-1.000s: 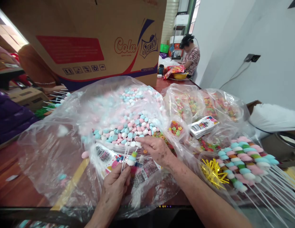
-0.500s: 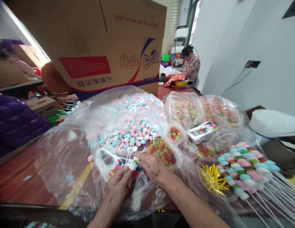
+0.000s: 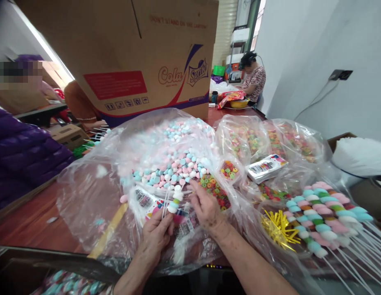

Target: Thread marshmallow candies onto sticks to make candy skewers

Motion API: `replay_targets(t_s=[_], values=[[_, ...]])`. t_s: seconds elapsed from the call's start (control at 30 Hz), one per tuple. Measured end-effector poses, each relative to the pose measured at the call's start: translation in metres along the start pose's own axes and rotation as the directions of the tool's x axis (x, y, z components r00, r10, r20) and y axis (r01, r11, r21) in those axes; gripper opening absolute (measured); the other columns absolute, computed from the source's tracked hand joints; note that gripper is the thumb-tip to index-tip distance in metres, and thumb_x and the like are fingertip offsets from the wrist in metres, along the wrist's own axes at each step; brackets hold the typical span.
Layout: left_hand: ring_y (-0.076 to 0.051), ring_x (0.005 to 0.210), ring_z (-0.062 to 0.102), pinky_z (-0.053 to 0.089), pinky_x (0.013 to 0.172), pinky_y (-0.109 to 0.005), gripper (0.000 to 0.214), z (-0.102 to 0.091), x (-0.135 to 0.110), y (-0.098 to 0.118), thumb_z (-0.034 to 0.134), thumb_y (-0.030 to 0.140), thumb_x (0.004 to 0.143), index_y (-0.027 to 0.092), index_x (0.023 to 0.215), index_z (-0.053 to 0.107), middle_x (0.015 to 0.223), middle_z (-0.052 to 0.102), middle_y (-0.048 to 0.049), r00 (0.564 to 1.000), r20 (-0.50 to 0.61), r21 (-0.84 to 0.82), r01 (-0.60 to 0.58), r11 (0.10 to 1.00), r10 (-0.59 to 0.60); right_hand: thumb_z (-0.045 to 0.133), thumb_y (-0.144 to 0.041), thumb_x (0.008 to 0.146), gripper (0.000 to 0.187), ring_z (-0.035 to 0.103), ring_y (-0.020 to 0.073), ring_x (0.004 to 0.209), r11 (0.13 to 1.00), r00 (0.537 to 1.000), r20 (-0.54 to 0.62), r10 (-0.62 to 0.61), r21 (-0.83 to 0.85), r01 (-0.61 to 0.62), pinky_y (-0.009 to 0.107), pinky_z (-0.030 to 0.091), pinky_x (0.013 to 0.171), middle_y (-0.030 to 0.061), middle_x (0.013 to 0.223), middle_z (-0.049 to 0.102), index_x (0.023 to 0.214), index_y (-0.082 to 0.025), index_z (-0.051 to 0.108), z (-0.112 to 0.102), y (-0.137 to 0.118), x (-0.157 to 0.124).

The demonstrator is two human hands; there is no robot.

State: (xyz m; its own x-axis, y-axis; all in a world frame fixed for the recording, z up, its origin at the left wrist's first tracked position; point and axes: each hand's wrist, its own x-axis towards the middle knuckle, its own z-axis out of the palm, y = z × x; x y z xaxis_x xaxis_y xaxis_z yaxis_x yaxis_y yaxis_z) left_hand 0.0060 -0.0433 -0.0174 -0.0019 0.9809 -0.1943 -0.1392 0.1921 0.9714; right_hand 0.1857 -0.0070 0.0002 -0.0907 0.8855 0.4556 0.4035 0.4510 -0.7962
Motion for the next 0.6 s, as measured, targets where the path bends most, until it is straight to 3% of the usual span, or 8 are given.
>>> replay_targets(t_s=[0.13,0.17,0.23,0.3,0.37,0.6], values=[[-0.003,0.029,0.019,0.01,0.032,-0.017,0.039,0.001,0.001,0.002,0.071,0.054,0.073,0.02,0.071,0.055,0.043,0.046,0.01,0.997,-0.045,-0.108,0.052,0.993,-0.057,0.043,-0.03,0.097,0.033,0.071,0.0183,0.084,0.984,0.975,-0.144,0.169,-0.036,-0.176,0.031,0.057,0.077,0.0063,0.102,0.075,0.118,-0.019,0.065,-0.018,0.005,0.016],[-0.002,0.029,0.019,0.01,0.031,-0.017,0.039,0.002,0.001,0.002,0.072,0.054,0.073,0.02,0.07,0.054,0.042,0.046,0.0101,0.997,-0.056,-0.113,0.054,0.992,-0.06,0.042,-0.029,0.097,0.031,0.07,0.0183,0.084,0.975,0.977,-0.117,0.177,-0.117,-0.191,0.03,0.056,0.076,0.0054,0.1,0.074,0.114,-0.02,0.067,-0.023,0.006,0.021],[-0.002,0.028,0.02,0.01,0.031,-0.016,0.04,0.003,0.002,0.002,0.072,0.055,0.073,0.02,0.068,0.053,0.041,0.045,0.0102,0.996,-0.07,-0.116,0.053,0.992,-0.061,0.043,-0.024,0.096,0.028,0.067,0.0182,0.09,0.936,0.986,0.046,0.16,-0.323,-0.137,0.029,0.053,0.081,0.0043,0.099,0.073,0.106,-0.02,0.068,-0.028,0.006,0.032],[-0.002,0.028,0.02,0.011,0.031,-0.016,0.039,0.004,0.002,0.001,0.072,0.054,0.073,0.019,0.069,0.055,0.041,0.046,0.01,0.995,-0.074,-0.119,0.051,0.992,-0.06,0.046,-0.017,0.093,0.024,0.065,0.0178,0.094,0.89,0.958,0.241,0.154,-0.456,-0.028,0.028,0.049,0.085,0.0038,0.099,0.071,0.1,-0.02,0.069,-0.028,0.005,0.041],[-0.002,0.029,0.02,0.012,0.031,-0.017,0.038,0.004,0.002,0.001,0.073,0.053,0.073,0.019,0.07,0.056,0.041,0.047,0.0097,0.995,-0.081,-0.122,0.044,0.991,-0.054,0.053,-0.01,0.087,0.02,0.064,0.0183,0.095,0.862,0.921,0.355,0.16,-0.505,0.045,0.028,0.047,0.087,0.0045,0.096,0.07,0.092,-0.019,0.07,-0.022,0.006,0.046],[-0.002,0.031,0.023,0.013,0.034,-0.017,0.04,0.001,-0.002,0.003,0.074,0.053,0.074,0.018,0.067,0.055,0.043,0.046,0.009,0.995,-0.036,-0.151,0.082,0.985,-0.088,0.05,-0.001,0.084,0.022,0.059,0.0207,0.099,0.769,0.88,0.421,0.22,-0.629,0.109,0.029,0.043,0.086,0.0101,0.1,0.065,0.093,-0.015,0.065,-0.01,0.01,0.047]])
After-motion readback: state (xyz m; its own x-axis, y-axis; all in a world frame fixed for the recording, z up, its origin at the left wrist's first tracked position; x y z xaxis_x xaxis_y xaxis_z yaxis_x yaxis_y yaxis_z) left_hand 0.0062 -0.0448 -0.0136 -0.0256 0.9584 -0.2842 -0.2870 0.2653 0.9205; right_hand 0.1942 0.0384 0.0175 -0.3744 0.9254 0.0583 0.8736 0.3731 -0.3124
